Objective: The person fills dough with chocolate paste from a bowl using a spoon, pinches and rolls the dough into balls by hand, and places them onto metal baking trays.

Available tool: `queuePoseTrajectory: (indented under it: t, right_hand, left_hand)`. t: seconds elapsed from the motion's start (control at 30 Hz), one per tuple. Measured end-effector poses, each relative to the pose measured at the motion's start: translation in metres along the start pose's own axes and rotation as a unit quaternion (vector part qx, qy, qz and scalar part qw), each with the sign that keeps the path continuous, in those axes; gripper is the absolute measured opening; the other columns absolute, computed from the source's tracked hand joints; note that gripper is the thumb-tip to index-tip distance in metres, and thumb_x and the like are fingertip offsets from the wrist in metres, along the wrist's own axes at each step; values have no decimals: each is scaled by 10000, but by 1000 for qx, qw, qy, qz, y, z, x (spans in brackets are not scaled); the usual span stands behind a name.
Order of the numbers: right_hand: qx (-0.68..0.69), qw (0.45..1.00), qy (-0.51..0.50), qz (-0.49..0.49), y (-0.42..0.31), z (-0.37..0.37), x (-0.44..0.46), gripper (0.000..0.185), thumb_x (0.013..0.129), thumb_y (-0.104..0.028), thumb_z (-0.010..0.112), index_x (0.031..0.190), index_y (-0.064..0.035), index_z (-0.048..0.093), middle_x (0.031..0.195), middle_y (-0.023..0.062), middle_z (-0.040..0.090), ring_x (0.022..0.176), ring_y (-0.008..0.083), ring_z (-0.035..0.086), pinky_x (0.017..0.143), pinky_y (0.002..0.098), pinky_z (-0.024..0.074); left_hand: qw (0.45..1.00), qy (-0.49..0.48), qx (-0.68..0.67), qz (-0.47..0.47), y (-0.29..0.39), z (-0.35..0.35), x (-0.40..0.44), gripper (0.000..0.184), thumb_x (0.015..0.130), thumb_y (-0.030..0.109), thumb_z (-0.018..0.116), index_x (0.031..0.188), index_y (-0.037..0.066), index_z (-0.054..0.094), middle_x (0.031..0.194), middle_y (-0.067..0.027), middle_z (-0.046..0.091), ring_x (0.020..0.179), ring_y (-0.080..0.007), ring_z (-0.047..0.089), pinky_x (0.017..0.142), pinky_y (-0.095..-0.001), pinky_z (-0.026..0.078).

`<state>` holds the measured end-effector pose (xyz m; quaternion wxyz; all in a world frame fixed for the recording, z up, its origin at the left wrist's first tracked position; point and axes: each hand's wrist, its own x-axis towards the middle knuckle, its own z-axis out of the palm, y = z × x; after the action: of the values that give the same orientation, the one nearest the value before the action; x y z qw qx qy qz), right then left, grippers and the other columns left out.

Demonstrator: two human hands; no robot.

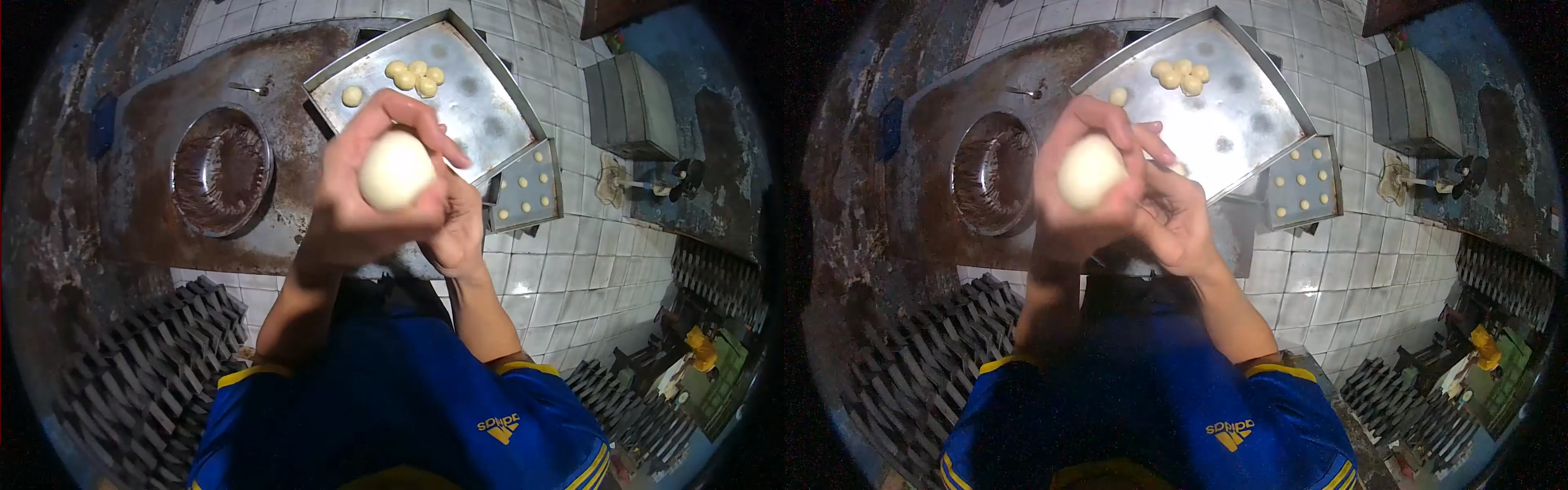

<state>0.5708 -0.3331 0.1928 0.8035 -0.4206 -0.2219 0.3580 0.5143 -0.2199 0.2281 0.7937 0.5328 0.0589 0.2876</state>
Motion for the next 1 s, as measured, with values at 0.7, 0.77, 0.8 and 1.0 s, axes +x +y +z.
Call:
queuePoseTrajectory:
  t: [0.7, 0.77, 0.8, 1.0]
  right_hand:
    - [-432, 889, 10, 153, 22, -213, 62, 410, 821, -178, 880, 1182, -27, 761, 1114, 92, 747, 939, 172, 737, 789, 298, 602]
    - [-488, 863, 12, 130, 54, -246, 72, 381, 831, -184, 870, 1170, -45, 766, 1099, 114, 747, 929, 205, 747, 791, 317, 605]
    - [-542, 834, 17, 105, 74, -264, 74, 353, 842, -190, 860, 1159, -63, 772, 1085, 136, 746, 919, 238, 756, 793, 335, 608]
    - [-832, 537, -141, 20, 161, -287, 73, 778, 986, -411, 683, 1536, 82, 435, 1594, 298, 426, 1500, 442, 394, 1201, 506, 402]
  left_hand:
    - [911, -129, 371, -128, -226, -29, 43, 887, 794, 204, 894, 1520, 119, 390, 1187, -279, 680, 1025, -475, 727, 894, -517, 591]
    - [892, -121, 413, -140, -229, -52, 32, 1158, 742, 129, 876, 1683, 175, 203, 1460, -312, 472, 1195, -504, 642, 1025, -508, 550]
    - [895, -84, 412, -148, -218, -63, 26, 1161, 760, 149, 870, 1698, 176, 185, 1443, -295, 473, 1217, -486, 622, 1014, -487, 549]
    - [806, 117, 575, -85, -228, -135, -69, 685, 938, 151, 762, 1465, -56, 377, 1347, -246, 531, 1084, -319, 644, 901, -426, 552]
